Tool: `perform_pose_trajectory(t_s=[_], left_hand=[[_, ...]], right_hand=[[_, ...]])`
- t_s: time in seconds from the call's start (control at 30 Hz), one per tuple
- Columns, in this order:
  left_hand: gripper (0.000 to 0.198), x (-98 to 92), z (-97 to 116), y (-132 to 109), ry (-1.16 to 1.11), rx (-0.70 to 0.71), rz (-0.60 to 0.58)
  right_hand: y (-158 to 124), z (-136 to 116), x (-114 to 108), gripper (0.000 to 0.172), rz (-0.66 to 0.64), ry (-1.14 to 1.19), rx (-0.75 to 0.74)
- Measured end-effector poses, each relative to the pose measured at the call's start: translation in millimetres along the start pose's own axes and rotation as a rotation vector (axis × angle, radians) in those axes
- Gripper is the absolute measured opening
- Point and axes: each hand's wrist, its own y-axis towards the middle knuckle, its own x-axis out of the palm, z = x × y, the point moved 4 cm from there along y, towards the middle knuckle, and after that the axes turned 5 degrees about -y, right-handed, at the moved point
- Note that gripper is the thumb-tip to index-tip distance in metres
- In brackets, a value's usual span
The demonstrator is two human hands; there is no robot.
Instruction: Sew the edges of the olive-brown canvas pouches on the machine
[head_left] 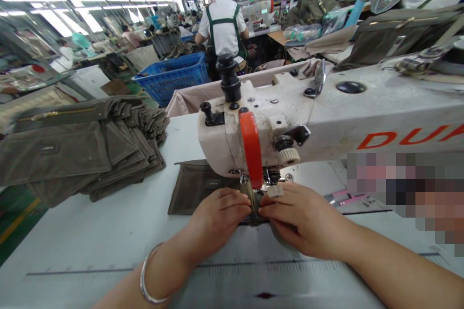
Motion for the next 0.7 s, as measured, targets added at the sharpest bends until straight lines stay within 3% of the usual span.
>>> perform_pose_trajectory(t_s=[0.27, 0.6, 0.7], left_hand=[[0.018, -2.5, -6.5, 4.6, -0.064, -0.037, -0.033], [0.018, -2.9, -33.1, 17.6, -0.028, -0.05, -0.042], [0.018, -1.4, -42.0, 20.9, -0.009, -0.118, -0.056]], right_hand=[[1.6, -3.6, 8.4, 0.035, 0.023, -0.028, 0.014], [2.1, 4.9, 17.9, 0.032, 0.074, -0.193, 0.139], [3.5, 4.8, 19.6, 0.032, 0.07, -0.227, 0.148]])
